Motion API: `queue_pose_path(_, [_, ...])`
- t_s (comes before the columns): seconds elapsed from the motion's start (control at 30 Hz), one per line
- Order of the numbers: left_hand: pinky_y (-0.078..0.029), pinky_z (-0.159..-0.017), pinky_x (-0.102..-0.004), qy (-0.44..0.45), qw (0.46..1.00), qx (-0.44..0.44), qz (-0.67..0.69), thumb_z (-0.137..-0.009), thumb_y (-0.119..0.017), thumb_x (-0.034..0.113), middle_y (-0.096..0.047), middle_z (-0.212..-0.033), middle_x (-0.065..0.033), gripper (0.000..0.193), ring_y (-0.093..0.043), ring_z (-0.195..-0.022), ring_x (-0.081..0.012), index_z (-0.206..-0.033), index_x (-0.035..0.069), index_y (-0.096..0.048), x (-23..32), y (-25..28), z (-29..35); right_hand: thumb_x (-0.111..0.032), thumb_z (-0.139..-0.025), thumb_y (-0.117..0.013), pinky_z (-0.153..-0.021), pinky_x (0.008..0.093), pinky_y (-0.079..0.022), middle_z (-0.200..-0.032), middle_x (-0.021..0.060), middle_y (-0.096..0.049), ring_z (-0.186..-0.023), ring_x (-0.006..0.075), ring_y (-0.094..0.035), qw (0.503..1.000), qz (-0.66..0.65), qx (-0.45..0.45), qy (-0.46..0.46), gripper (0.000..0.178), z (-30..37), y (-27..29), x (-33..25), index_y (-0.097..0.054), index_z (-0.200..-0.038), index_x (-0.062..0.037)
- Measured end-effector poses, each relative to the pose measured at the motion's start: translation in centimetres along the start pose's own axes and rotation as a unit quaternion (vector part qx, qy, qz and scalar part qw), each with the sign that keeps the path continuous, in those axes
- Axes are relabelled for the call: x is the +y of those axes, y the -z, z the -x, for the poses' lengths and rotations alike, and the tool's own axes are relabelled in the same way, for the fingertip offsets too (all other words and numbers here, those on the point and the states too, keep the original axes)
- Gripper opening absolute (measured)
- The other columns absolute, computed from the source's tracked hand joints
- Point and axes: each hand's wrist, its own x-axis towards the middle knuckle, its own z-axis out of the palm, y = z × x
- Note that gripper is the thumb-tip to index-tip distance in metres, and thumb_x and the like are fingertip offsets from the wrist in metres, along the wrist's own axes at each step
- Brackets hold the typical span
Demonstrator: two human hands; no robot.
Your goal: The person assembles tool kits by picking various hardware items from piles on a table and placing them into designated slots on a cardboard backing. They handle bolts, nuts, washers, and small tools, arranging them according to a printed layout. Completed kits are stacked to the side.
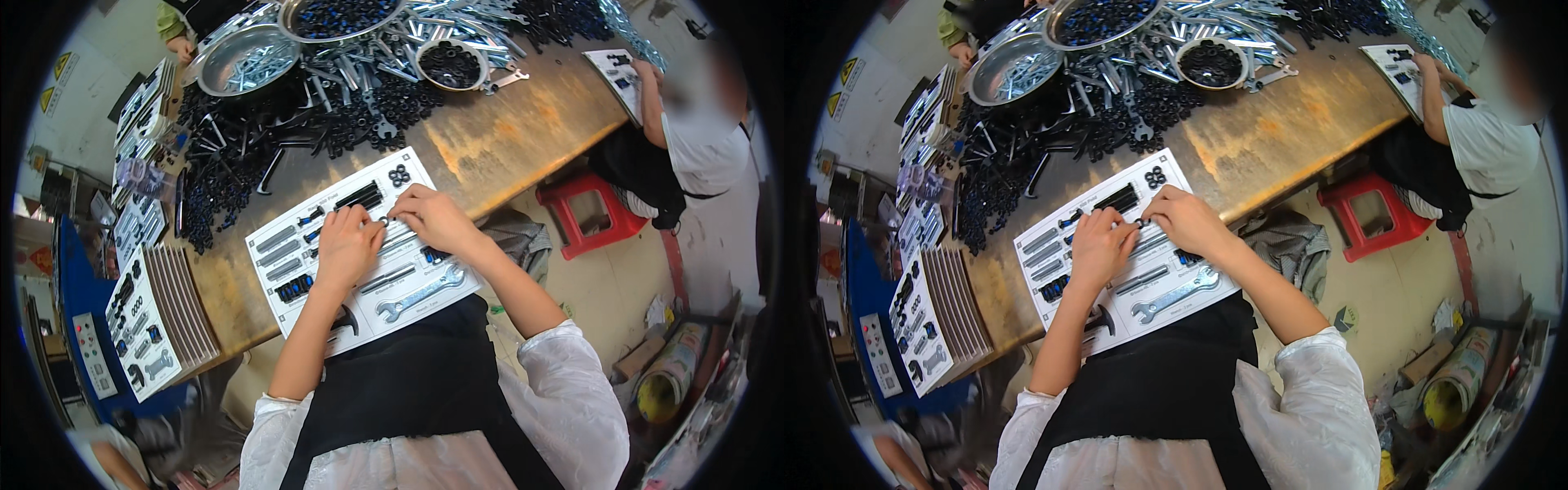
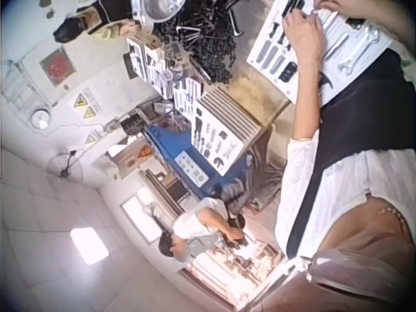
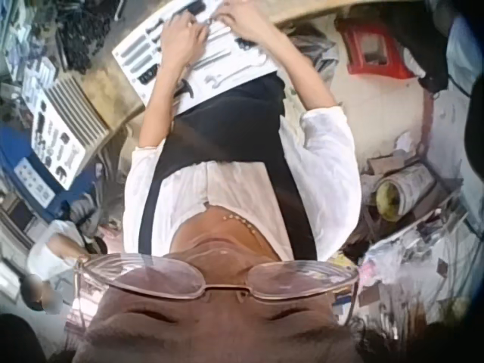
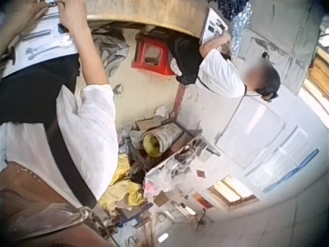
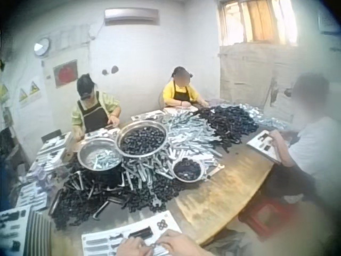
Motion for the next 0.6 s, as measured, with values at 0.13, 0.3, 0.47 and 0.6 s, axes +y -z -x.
queue_pose_path(0.13, [-0.040,-0.073,-0.0350,-0.003,1.000,0.013,-0.005,-0.080,-0.078,0.016,-0.057,-0.082,-0.0013,0.010,-0.056,-0.080,-0.0200,-0.089,0.012,-0.078,0.4,0.1,0.4,-0.006,-0.089,-0.065,-0.084,0.0389,-0.054,-0.104,0.0092,-0.066,-0.094,0.0306,-0.066,1.000,0.016,-0.009,-0.023,0.015,0.6,0.5,-0.8,-0.075,-0.101,-0.0077])
queue_pose_path(0.3, [-0.041,-0.072,-0.0348,0.001,1.000,0.022,-0.002,-0.081,-0.078,0.017,-0.057,-0.082,-0.0014,0.011,-0.055,-0.079,-0.0199,-0.091,0.013,-0.079,0.2,-0.2,0.4,-0.005,-0.089,-0.065,-0.084,0.0390,-0.054,-0.108,0.0090,-0.065,-0.095,0.0295,-0.067,0.998,0.057,-0.007,-0.025,0.017,0.8,0.7,-0.2,-0.076,-0.102,-0.0090])
queue_pose_path(0.47, [-0.041,-0.075,-0.0344,-0.016,1.000,0.015,0.001,-0.083,-0.074,0.020,-0.055,-0.083,-0.0018,0.011,-0.054,-0.082,-0.0198,-0.091,0.013,-0.078,0.1,-0.8,-0.2,-0.005,-0.087,-0.066,-0.080,0.0404,-0.056,-0.104,0.0099,-0.065,-0.092,0.0314,-0.068,0.998,0.049,0.018,-0.026,0.017,1.2,1.6,-0.2,-0.077,-0.100,-0.0094])
queue_pose_path(0.6, [-0.040,-0.073,-0.0340,-0.019,1.000,0.011,0.006,-0.083,-0.075,0.019,-0.056,-0.082,-0.0011,0.012,-0.055,-0.080,-0.0194,-0.094,0.015,-0.079,0.3,-1.1,-0.5,-0.007,-0.088,-0.066,-0.082,0.0403,-0.056,-0.106,0.0108,-0.065,-0.093,0.0315,-0.067,0.998,0.051,0.018,-0.018,0.017,1.3,1.6,0.0,-0.077,-0.100,-0.0089])
